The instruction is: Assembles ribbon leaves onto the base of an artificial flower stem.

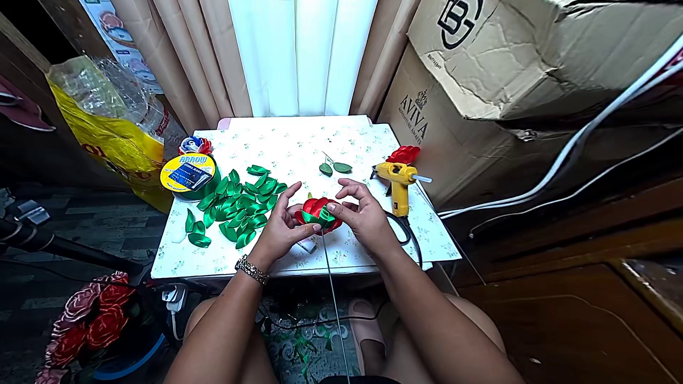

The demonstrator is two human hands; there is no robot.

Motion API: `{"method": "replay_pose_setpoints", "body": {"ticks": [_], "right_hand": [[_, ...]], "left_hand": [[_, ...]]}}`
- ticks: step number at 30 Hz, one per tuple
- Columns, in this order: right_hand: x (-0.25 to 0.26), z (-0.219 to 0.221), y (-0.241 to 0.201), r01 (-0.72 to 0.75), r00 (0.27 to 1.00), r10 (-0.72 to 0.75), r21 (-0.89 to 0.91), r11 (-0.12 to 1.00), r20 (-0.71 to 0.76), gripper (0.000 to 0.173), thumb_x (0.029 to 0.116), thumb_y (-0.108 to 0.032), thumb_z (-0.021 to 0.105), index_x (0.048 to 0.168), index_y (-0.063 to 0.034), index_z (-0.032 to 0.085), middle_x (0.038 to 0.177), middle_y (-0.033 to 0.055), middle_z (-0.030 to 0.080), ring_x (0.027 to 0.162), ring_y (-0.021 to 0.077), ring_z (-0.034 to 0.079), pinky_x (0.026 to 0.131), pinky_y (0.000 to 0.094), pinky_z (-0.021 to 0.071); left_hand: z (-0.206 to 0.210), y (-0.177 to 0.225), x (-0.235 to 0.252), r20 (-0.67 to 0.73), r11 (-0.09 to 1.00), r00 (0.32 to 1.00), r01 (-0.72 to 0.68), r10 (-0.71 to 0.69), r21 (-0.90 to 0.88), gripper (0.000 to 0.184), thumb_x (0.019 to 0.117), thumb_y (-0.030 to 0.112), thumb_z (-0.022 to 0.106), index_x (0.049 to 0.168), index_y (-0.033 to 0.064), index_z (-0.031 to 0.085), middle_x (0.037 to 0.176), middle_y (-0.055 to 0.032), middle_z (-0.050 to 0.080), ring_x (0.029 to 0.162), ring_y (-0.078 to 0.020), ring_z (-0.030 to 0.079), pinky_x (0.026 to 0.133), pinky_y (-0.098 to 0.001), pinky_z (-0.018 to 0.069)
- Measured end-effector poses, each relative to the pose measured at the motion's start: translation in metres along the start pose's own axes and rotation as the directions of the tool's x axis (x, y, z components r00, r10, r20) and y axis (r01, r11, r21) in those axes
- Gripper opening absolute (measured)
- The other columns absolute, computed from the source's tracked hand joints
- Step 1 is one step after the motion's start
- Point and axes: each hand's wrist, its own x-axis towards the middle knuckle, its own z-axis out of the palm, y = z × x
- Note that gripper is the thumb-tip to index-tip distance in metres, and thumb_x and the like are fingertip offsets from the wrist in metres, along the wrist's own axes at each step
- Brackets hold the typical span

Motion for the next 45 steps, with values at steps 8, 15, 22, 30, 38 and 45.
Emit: {"method": "replay_pose_setpoints", "body": {"ticks": [8, 15, 22, 30, 38, 45], "right_hand": [[0.001, 0.000, 0.006, 0.149, 0.988, -0.144, 0.130, 0.980, -0.052, 0.018, 0.1045, -0.012, 0.048, 0.117, -0.0058, 0.060, 0.150, 0.0058, 0.049, 0.126, 0.0097, 0.055, 0.097, 0.0287, 0.0511], [0.001, 0.005, 0.017, 0.437, 0.879, -0.470, -0.261, 0.861, -0.079, 0.014, 0.0937, -0.012, 0.062, 0.100, -0.0037, 0.072, 0.141, 0.0153, 0.056, 0.131, 0.0230, 0.051, 0.106, 0.0386, 0.0439], [0.002, 0.016, 0.024, 0.555, 0.810, -0.586, -0.347, 0.756, 0.019, 0.022, 0.0936, -0.008, 0.062, 0.107, -0.0096, 0.080, 0.138, 0.0233, 0.055, 0.123, 0.0304, 0.053, 0.101, 0.0394, 0.0456], [0.002, 0.016, 0.025, 0.501, 0.855, -0.517, -0.331, 0.800, 0.047, 0.027, 0.0939, -0.003, 0.054, 0.103, -0.0087, 0.079, 0.144, 0.0246, 0.051, 0.132, 0.0357, 0.048, 0.105, 0.0455, 0.0442], [0.002, 0.016, 0.026, 0.481, 0.866, -0.499, -0.328, 0.813, 0.031, 0.030, 0.0944, -0.001, 0.053, 0.102, -0.0104, 0.080, 0.147, 0.0242, 0.049, 0.136, 0.0359, 0.045, 0.108, 0.0462, 0.0428], [0.004, 0.016, 0.027, 0.515, 0.834, -0.550, -0.415, 0.750, 0.042, 0.028, 0.0928, -0.002, 0.054, 0.100, -0.0108, 0.081, 0.146, 0.0266, 0.050, 0.135, 0.0412, 0.046, 0.109, 0.0526, 0.0395]], "left_hand": [[-0.003, -0.004, 0.003, 0.002, 0.994, 1.000, 0.018, -0.018, -0.107, 0.083, 0.0896, -0.004, 0.059, 0.159, 0.0188, 0.020, 0.118, -0.0064, 0.071, 0.090, -0.0099, 0.071, 0.084, -0.0267, 0.0582], [-0.001, -0.003, 0.004, -0.201, 0.976, 0.977, 0.024, -0.069, -0.217, 0.063, 0.0990, 0.000, 0.055, 0.154, 0.0181, 0.031, 0.128, -0.0071, 0.063, 0.097, -0.0107, 0.069, 0.086, -0.0284, 0.0575], [0.003, -0.001, 0.006, -0.249, 0.953, 0.960, 0.050, -0.128, -0.298, 0.054, 0.0999, 0.000, 0.056, 0.148, 0.0167, 0.036, 0.129, -0.0062, 0.060, 0.099, -0.0136, 0.068, 0.084, -0.0318, 0.0592], [0.006, -0.001, 0.003, -0.247, 0.983, 0.963, 0.062, -0.104, -0.174, 0.064, 0.0978, 0.000, 0.060, 0.153, 0.0166, 0.032, 0.130, -0.0074, 0.062, 0.096, -0.0112, 0.068, 0.081, -0.0271, 0.0583], [0.004, -0.004, 0.003, -0.253, 0.986, 0.964, 0.039, -0.079, -0.161, 0.067, 0.0969, 0.001, 0.062, 0.154, 0.0175, 0.031, 0.129, -0.0076, 0.062, 0.096, -0.0114, 0.068, 0.082, -0.0283, 0.0580], [0.004, -0.006, 0.004, -0.248, 0.992, 0.967, 0.024, -0.054, -0.123, 0.068, 0.0960, 0.002, 0.062, 0.154, 0.0172, 0.030, 0.132, -0.0072, 0.062, 0.101, -0.0128, 0.068, 0.085, -0.0312, 0.0580]]}}
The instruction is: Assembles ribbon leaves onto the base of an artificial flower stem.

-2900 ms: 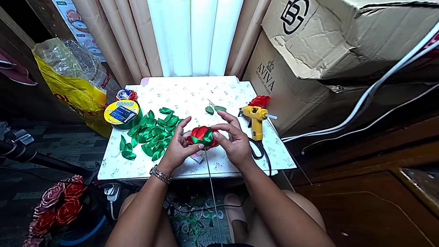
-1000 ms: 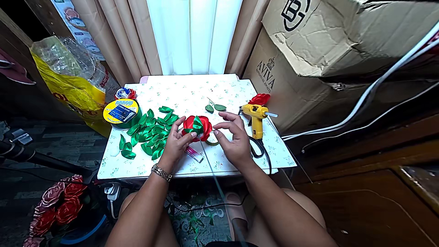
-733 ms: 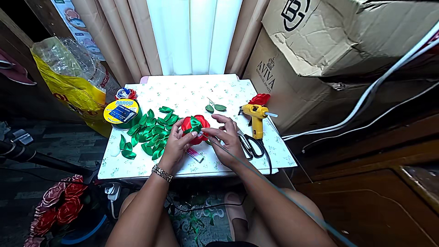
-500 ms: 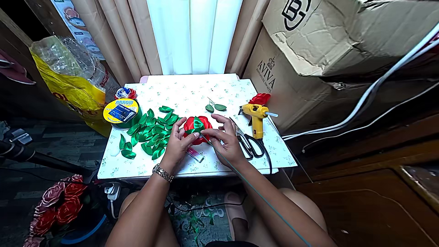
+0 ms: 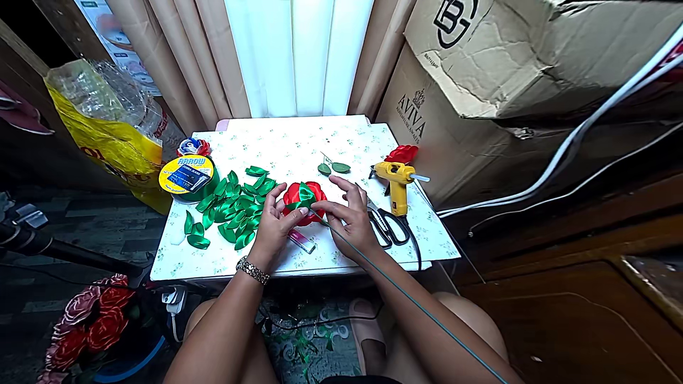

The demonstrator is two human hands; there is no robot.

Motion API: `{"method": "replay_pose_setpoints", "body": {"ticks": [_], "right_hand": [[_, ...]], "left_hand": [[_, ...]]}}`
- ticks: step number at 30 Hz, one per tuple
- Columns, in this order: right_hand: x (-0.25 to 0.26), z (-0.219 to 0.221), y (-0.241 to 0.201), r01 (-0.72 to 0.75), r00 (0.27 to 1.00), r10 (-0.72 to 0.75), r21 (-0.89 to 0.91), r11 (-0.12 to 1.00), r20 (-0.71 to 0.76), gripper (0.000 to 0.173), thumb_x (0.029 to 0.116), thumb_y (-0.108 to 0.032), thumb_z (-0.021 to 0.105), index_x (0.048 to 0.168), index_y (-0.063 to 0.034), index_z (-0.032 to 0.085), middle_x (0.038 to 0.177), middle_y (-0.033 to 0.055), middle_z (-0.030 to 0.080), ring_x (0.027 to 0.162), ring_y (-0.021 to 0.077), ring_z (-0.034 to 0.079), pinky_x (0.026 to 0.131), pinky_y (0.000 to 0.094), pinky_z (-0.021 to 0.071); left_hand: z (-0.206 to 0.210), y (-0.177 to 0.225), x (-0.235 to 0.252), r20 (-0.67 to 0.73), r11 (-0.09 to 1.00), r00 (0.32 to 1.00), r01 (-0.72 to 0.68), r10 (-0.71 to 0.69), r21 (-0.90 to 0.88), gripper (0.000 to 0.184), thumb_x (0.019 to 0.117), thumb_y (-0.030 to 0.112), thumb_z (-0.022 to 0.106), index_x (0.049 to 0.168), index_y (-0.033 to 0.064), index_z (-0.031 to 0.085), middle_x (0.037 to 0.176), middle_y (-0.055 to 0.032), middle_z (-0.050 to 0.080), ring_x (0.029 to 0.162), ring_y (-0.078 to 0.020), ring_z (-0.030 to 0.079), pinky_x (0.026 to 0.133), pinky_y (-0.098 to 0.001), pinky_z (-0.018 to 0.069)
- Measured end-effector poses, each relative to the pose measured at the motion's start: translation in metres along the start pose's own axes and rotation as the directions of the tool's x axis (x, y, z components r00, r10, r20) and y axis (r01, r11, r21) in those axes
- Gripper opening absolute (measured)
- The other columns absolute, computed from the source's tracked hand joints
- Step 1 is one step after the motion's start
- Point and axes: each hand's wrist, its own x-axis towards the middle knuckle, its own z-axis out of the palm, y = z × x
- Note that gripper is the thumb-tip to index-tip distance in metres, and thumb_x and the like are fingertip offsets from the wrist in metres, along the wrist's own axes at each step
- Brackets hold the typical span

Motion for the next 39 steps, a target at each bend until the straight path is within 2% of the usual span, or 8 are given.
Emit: {"method": "replay_pose_setpoints", "body": {"ticks": [10, 13, 18, 22, 25, 29, 33, 39], "right_hand": [[-0.002, 0.004, 0.007, 0.072, 0.997, -0.072, -0.083, 0.994, 0.010, 0.032, 0.0918, -0.006, 0.055, 0.105, -0.0188, 0.081, 0.147, 0.0240, 0.050, 0.138, 0.0422, 0.043, 0.109, 0.0582, 0.0367], [-0.001, 0.002, 0.002, 0.045, 0.996, -0.053, -0.105, 0.993, -0.078, 0.030, 0.0937, -0.008, 0.054, 0.112, -0.0063, 0.078, 0.144, 0.0262, 0.053, 0.132, 0.0412, 0.050, 0.108, 0.0525, 0.0413], [0.004, -0.019, 0.000, -0.115, 0.979, 0.144, 0.192, 0.975, -0.146, 0.018, 0.0963, -0.004, 0.064, 0.112, 0.0042, 0.066, 0.103, 0.0107, 0.061, 0.084, 0.0076, 0.064, 0.076, 0.0198, 0.0566], [0.005, -0.032, -0.008, -0.169, 0.980, 0.194, 0.303, 0.938, -0.053, 0.012, 0.1031, -0.014, 0.059, 0.098, -0.0045, 0.064, 0.068, -0.0059, 0.054, 0.049, -0.0042, 0.044, 0.046, 0.0114, 0.0407], [0.001, -0.025, -0.011, -0.045, 0.999, 0.044, 0.285, 0.958, 0.011, 0.032, 0.1016, -0.017, 0.058, 0.074, -0.0007, 0.063, 0.059, -0.0053, 0.053, 0.051, -0.0059, 0.043, 0.050, 0.0118, 0.0371], [-0.005, -0.013, -0.019, -0.007, 0.982, -0.063, 0.367, 0.930, 0.180, 0.032, 0.0903, -0.005, 0.064, 0.120, 0.0070, 0.061, 0.086, 0.0038, 0.065, 0.076, 0.0018, 0.061, 0.072, 0.0162, 0.0530], [-0.005, -0.005, -0.022, 0.214, 0.974, -0.224, 0.226, 0.950, 0.020, 0.014, 0.0974, -0.005, 0.061, 0.097, 0.0058, 0.070, 0.089, 0.0106, 0.068, 0.081, 0.0068, 0.065, 0.078, 0.0168, 0.0548], [-0.008, -0.005, -0.025, 0.359, 0.923, -0.368, 0.095, 0.928, 0.112, 0.016, 0.0985, -0.007, 0.060, 0.097, 0.0012, 0.073, 0.089, 0.0116, 0.071, 0.087, 0.0147, 0.069, 0.082, 0.0233, 0.0555]], "left_hand": [[-0.003, 0.003, -0.002, -0.033, 0.999, 0.999, -0.005, 0.006, 0.031, 0.067, 0.0961, 0.000, 0.062, 0.153, 0.0179, 0.032, 0.132, -0.0062, 0.062, 0.098, -0.0116, 0.069, 0.082, -0.0291, 0.0582], [-0.002, 0.006, -0.001, -0.068, 0.999, 0.998, 0.001, -0.005, -0.046, 0.061, 0.0998, 0.002, 0.058, 0.152, 0.0190, 0.033, 0.135, -0.0044, 0.060, 0.099, -0.0105, 0.068, 0.082, -0.0273, 0.0573], [-0.008, 0.009, 0.001, -0.099, 0.994, 0.995, -0.040, 0.030, -0.107, 0.059, 0.0993, -0.002, 0.055, 0.151, 0.0201, 0.036, 0.138, -0.0042, 0.057, 0.103, -0.0138, 0.067, 0.087, -0.0315, 0.0578], [-0.011, 0.009, 0.002, -0.109, 0.992, 0.992, -0.073, 0.062, -0.100, 0.058, 0.0990, -0.002, 0.055, 0.150, 0.0188, 0.036, 0.135, -0.0037, 0.058, 0.104, -0.0130, 0.068, 0.088, -0.0313, 0.0580], [-0.009, 0.010, 0.003, -0.149, 0.987, 0.986, -0.089, 0.069, -0.133, 0.055, 0.0992, -0.003, 0.053, 0.148, 0.0175, 0.037, 0.135, -0.0039, 0.057, 0.107, -0.0141, 0.066, 0.092, -0.0338, 0.0570], [-0.007, 0.009, 0.003, -0.183, 0.984, 0.980, -0.102, 0.075, -0.146, 0.058, 0.0987, -0.004, 0.055, 0.149, 0.0168, 0.035, 0.135, -0.0043, 0.055, 0.113, -0.0142, 0.063, 0.096, -0.0340, 0.0552], [-0.009, 0.006, 0.002, -0.136, 0.986, 0.982, -0.145, 0.134, -0.077, 0.060, 0.0964, -0.001, 0.059, 0.149, 0.0152, 0.035, 0.135, -0.0040, 0.057, 0.113, -0.0128, 0.063, 0.099, -0.0337, 0.0537], [-0.017, 0.005, -0.004, -0.118, 0.987, 0.981, -0.145, 0.153, 0.073, 0.071, 0.0914, 0.002, 0.068, 0.152, 0.0190, 0.035, 0.134, -0.0072, 0.057, 0.107, -0.0123, 0.065, 0.090, -0.0301, 0.0557]]}}
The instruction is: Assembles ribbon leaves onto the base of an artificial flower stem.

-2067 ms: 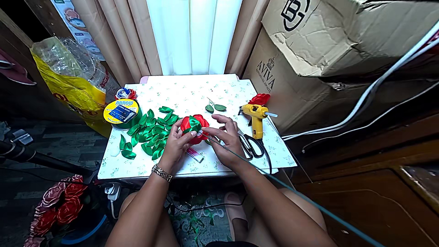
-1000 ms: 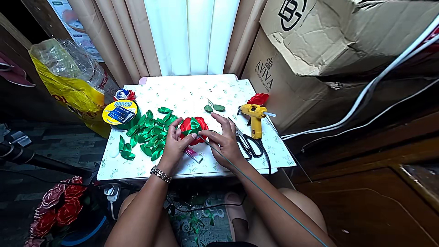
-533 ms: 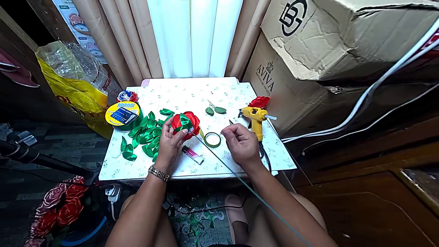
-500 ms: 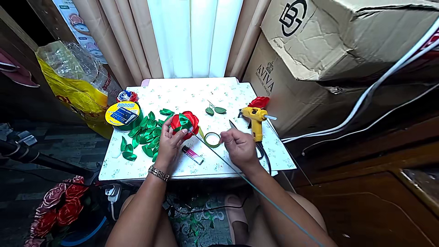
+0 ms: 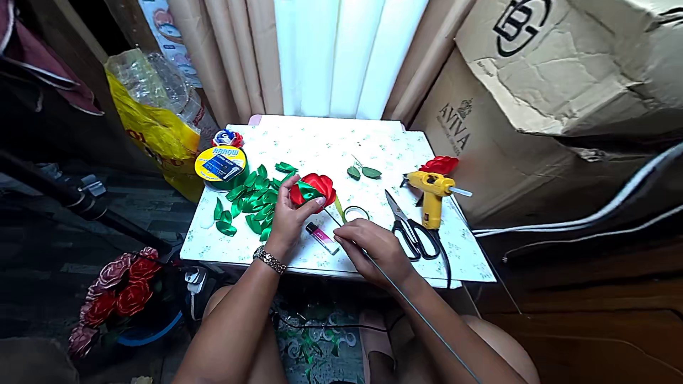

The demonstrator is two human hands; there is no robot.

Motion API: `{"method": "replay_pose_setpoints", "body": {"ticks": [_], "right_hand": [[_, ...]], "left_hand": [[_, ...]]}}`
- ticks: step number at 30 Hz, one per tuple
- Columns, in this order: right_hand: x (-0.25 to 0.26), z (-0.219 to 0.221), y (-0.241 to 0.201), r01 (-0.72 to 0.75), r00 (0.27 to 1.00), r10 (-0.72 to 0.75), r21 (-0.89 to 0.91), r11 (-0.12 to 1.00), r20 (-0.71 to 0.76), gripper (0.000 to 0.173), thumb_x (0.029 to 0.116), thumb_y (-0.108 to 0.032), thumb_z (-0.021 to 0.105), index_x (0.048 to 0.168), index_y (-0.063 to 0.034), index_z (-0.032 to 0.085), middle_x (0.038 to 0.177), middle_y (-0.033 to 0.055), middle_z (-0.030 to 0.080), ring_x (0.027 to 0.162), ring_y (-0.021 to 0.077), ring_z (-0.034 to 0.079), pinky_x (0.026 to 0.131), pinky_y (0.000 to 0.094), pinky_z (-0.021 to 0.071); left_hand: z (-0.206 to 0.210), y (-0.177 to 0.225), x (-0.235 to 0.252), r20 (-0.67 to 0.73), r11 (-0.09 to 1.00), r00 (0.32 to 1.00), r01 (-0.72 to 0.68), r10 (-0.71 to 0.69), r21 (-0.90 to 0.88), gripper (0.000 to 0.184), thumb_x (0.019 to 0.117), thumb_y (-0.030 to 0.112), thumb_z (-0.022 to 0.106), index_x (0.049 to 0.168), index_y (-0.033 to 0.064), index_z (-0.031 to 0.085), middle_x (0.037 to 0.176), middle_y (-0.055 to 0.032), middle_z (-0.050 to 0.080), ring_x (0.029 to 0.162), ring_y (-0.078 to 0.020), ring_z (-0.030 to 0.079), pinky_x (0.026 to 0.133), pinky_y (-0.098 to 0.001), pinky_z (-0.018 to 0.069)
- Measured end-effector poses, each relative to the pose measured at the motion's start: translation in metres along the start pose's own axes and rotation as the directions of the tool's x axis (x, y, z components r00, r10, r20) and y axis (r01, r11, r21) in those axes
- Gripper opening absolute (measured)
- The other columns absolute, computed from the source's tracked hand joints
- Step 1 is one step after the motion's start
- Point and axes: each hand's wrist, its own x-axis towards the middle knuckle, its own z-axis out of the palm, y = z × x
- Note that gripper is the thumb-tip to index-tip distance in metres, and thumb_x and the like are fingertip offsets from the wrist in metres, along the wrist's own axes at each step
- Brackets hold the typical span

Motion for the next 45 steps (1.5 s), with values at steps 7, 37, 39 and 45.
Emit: {"method": "replay_pose_setpoints", "body": {"ticks": [7, 37, 39, 45], "right_hand": [[-0.003, -0.001, -0.003, -0.257, 0.966, 0.245, 0.187, 0.948, 0.084, 0.020, 0.1001, -0.009, 0.057, 0.110, 0.0036, 0.069, 0.091, 0.0058, 0.064, 0.079, 0.0019, 0.061, 0.076, 0.0153, 0.0543], [0.122, 0.133, 0.033, -0.315, 0.771, 0.372, -0.198, 0.928, 0.517, 0.021, 0.0997, -0.009, 0.060, 0.112, -0.0044, 0.077, 0.115, 0.0196, 0.067, 0.114, 0.0377, 0.060, 0.099, 0.0527, 0.0475], [0.127, 0.143, 0.034, -0.276, 0.704, 0.372, -0.249, 0.928, 0.605, 0.029, 0.1008, -0.013, 0.060, 0.126, -0.0100, 0.073, 0.122, 0.0198, 0.063, 0.117, 0.0389, 0.057, 0.098, 0.0550, 0.0471], [0.116, 0.137, 0.038, -0.231, 0.730, 0.330, -0.239, 0.943, 0.598, 0.025, 0.0968, -0.013, 0.066, 0.120, -0.0105, 0.076, 0.119, 0.0181, 0.064, 0.112, 0.0386, 0.057, 0.095, 0.0560, 0.0466]], "left_hand": [[-0.046, 0.038, 0.000, -0.077, 0.988, 0.985, -0.155, 0.155, -0.001, 0.069, 0.0927, 0.002, 0.066, 0.153, 0.0132, 0.033, 0.135, -0.0033, 0.058, 0.111, -0.0104, 0.065, 0.096, -0.0305, 0.0556], [-0.146, 0.058, -0.004, -0.388, 0.783, 0.858, -0.483, 0.336, -0.392, 0.044, 0.0772, 0.012, 0.082, 0.112, 0.0119, 0.055, 0.100, -0.0019, 0.071, 0.096, -0.0164, 0.070, 0.093, -0.0406, 0.0587], [-0.146, 0.057, -0.004, -0.379, 0.789, 0.863, -0.477, 0.335, -0.388, 0.041, 0.0787, 0.011, 0.080, 0.112, 0.0120, 0.055, 0.100, -0.0019, 0.071, 0.095, -0.0155, 0.071, 0.091, -0.0392, 0.0593], [-0.145, 0.057, -0.002, -0.372, 0.781, 0.865, -0.476, 0.335, -0.403, 0.042, 0.0788, 0.010, 0.081, 0.112, 0.0109, 0.055, 0.100, -0.0025, 0.071, 0.095, -0.0163, 0.071, 0.091, -0.0399, 0.0594]]}}
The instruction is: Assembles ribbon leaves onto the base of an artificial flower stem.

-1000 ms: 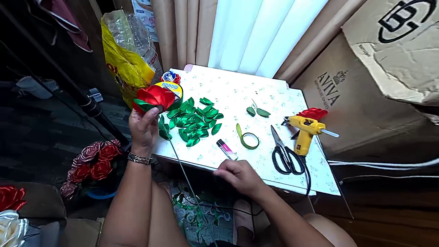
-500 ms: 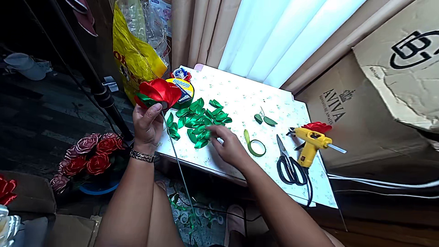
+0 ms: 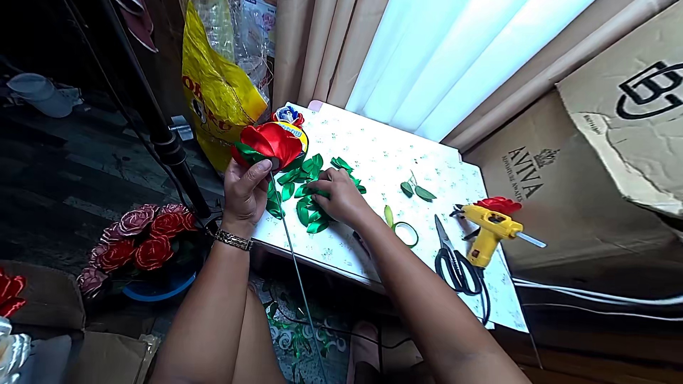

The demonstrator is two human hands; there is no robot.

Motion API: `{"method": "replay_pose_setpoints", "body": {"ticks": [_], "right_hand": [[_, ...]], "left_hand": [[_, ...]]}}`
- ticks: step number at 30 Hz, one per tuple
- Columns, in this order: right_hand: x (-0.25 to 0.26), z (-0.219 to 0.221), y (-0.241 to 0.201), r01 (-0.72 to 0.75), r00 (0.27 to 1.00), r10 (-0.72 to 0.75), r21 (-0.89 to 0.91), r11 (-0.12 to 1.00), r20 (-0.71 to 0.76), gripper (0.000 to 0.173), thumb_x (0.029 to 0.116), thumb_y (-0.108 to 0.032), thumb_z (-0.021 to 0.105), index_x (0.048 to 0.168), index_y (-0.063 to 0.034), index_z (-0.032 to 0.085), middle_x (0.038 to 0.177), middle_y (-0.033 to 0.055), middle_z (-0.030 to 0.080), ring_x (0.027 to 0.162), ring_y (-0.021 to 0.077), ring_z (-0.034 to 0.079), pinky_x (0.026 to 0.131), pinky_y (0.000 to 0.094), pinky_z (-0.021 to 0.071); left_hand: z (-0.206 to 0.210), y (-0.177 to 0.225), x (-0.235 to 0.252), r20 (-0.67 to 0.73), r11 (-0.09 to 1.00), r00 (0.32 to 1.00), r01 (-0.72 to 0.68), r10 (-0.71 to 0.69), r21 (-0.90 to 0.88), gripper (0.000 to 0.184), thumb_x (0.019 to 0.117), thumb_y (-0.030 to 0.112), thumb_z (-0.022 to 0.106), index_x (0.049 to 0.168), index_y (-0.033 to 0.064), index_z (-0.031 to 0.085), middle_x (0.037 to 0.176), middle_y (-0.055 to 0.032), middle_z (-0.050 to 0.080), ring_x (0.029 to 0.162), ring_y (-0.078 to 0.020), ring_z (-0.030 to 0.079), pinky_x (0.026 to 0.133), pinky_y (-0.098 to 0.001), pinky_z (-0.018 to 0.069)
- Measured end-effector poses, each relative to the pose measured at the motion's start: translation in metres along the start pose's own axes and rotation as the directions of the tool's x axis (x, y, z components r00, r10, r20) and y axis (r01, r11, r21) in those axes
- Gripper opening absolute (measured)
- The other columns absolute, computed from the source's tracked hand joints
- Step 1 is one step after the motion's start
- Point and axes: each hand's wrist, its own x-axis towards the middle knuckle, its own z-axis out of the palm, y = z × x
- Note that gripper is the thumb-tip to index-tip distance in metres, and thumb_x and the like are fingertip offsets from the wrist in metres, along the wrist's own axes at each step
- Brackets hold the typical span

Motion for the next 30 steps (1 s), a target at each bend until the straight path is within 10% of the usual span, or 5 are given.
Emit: {"method": "replay_pose_setpoints", "body": {"ticks": [10, 16, 21, 25, 30], "right_hand": [[0.011, 0.000, -0.001, 0.074, 0.986, -0.074, -0.007, 0.997, -0.151, 0.018, 0.0977, -0.016, 0.065, 0.106, -0.0081, 0.080, 0.107, 0.0159, 0.068, 0.105, 0.0350, 0.062, 0.092, 0.0524, 0.0491], [0.047, 0.014, -0.028, 0.064, 0.997, -0.069, -0.141, 0.988, -0.027, 0.033, 0.0916, -0.004, 0.063, 0.121, -0.0128, 0.076, 0.115, 0.0180, 0.066, 0.111, 0.0363, 0.062, 0.092, 0.0521, 0.0506], [0.051, 0.017, -0.022, 0.077, 0.997, -0.079, -0.163, 0.984, -0.009, 0.021, 0.0955, -0.010, 0.061, 0.107, -0.0083, 0.079, 0.109, 0.0178, 0.068, 0.108, 0.0366, 0.062, 0.091, 0.0527, 0.0492], [0.029, -0.003, -0.013, -0.054, 0.996, 0.070, 0.223, 0.973, -0.063, 0.024, 0.1026, -0.013, 0.058, 0.116, -0.0032, 0.076, 0.109, 0.0171, 0.067, 0.107, 0.0295, 0.062, 0.096, 0.0471, 0.0483], [-0.009, -0.019, 0.011, -0.190, 0.932, 0.362, 0.804, 0.563, -0.033, 0.015, 0.1027, -0.011, 0.059, 0.104, -0.0024, 0.071, 0.081, -0.0050, 0.063, 0.066, -0.0014, 0.051, 0.064, 0.0169, 0.0440]], "left_hand": [[0.009, -0.008, 0.001, 0.006, 0.998, 1.000, 0.013, -0.013, -0.059, 0.042, 0.0794, 0.011, 0.080, 0.113, 0.0102, 0.055, 0.101, -0.0040, 0.070, 0.097, -0.0171, 0.070, 0.092, -0.0400, 0.0589], [0.008, -0.009, 0.002, -0.006, 0.998, 1.000, 0.024, -0.025, -0.054, 0.042, 0.0794, 0.010, 0.079, 0.113, 0.0103, 0.054, 0.100, -0.0037, 0.070, 0.096, -0.0166, 0.070, 0.092, -0.0394, 0.0590], [0.006, -0.005, 0.002, -0.010, 0.999, 1.000, 0.025, -0.025, -0.042, 0.041, 0.0799, 0.011, 0.078, 0.112, 0.0112, 0.053, 0.100, -0.0029, 0.070, 0.097, -0.0164, 0.070, 0.093, -0.0405, 0.0582], [0.004, -0.005, 0.000, 0.006, 0.996, 0.997, 0.082, -0.082, -0.022, 0.041, 0.0803, 0.021, 0.078, 0.113, 0.0137, 0.054, 0.101, -0.0001, 0.070, 0.098, -0.0137, 0.069, 0.093, -0.0383, 0.0569], [0.010, -0.014, -0.009, 0.116, 0.973, 0.966, 0.231, -0.232, 0.015, 0.047, 0.0814, 0.042, 0.080, 0.118, 0.0176, 0.063, 0.117, -0.0023, 0.070, 0.104, -0.0139, 0.068, 0.090, -0.0341, 0.0566]]}}
